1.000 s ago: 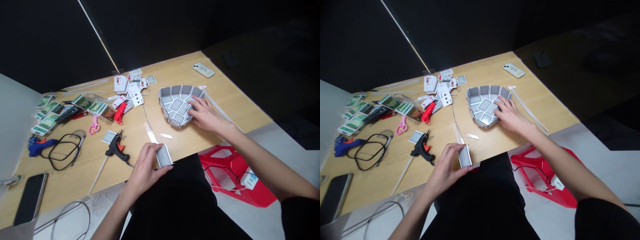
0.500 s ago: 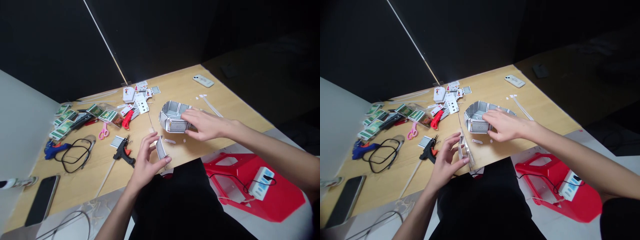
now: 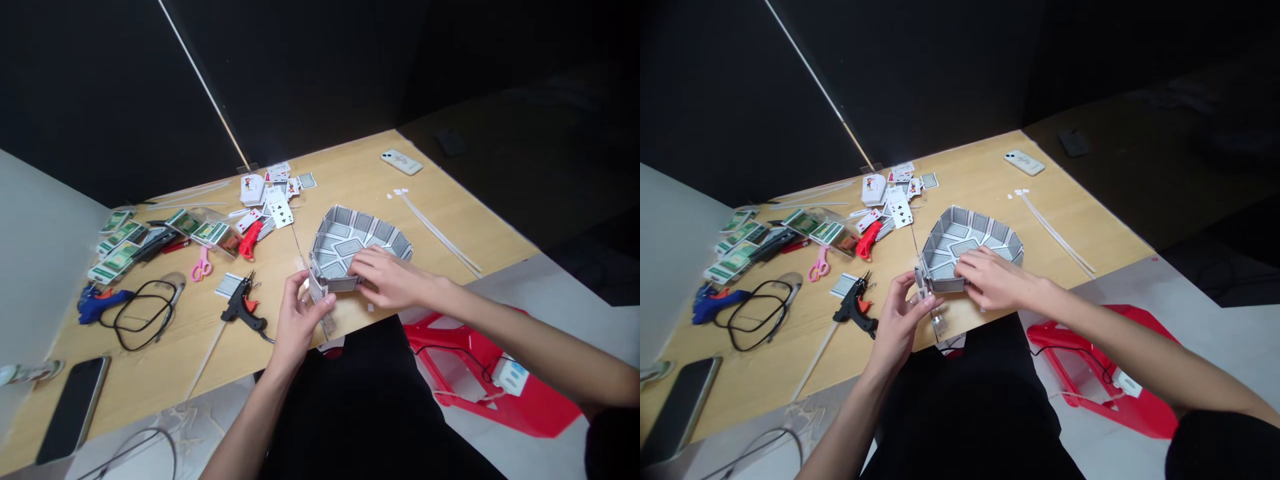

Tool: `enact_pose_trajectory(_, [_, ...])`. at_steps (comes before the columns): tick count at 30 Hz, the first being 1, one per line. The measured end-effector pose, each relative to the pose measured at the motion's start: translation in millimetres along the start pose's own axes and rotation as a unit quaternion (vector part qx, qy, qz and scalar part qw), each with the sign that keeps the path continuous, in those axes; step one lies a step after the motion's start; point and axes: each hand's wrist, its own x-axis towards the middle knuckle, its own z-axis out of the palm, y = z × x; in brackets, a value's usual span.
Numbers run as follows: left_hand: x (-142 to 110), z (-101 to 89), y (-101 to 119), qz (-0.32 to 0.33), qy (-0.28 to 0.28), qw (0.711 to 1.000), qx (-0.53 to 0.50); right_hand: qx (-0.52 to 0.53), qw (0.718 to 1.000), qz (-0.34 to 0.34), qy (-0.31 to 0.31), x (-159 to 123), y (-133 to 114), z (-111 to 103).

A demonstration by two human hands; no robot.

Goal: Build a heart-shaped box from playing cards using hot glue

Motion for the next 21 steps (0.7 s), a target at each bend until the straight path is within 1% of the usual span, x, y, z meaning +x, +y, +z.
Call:
enact_pose_trajectory(3, [-3.8,-0.7,-3.6,-0.017,0.014,1.000,-0.015,-0.021,0.999,0.001,0.036,-11.3,-6.7,15.0])
enact_pose_trajectory(5, [-5.0,0.0,-4.7,-0.022,0.014,0.999,-0.025,-0.027,0.997,0.005,0.066,-19.1,-9.5,24.5])
enact_pose_trajectory(7, [-5.6,1.5,-4.3,-0.026,0.010,0.999,-0.029,-0.054,0.994,0.017,0.092,-25.4,-10.7,34.6])
enact_pose_trajectory(11, [-6.1,1.5,-0.8,-0.020,0.004,1.000,-0.012,-0.110,0.981,0.034,0.155,-29.0,-9.6,48.9])
enact_pose_trajectory(14, [-3.2,-8.6,5.5,0.000,0.000,1.000,-0.003,-0.108,0.976,0.011,0.188,-23.9,-6.5,44.0])
enact_pose_trajectory(16, [3.1,-20.8,14.0,0.029,0.003,0.999,0.019,-0.101,0.974,-0.001,0.201,-19.1,-3.5,33.6])
enact_pose_trajectory(18, [13.4,-34.0,27.5,0.069,-0.004,0.996,0.057,-0.087,0.976,-0.002,0.200,-14.3,0.1,21.3])
enact_pose_trajectory(19, [19.7,-39.5,36.0,0.086,-0.020,0.993,0.074,-0.079,0.977,-0.003,0.196,-12.0,1.9,15.4])
enact_pose_trajectory(21, [33.4,-45.7,55.4,0.118,-0.075,0.984,0.109,-0.069,0.980,-0.014,0.186,-7.4,5.4,5.6])
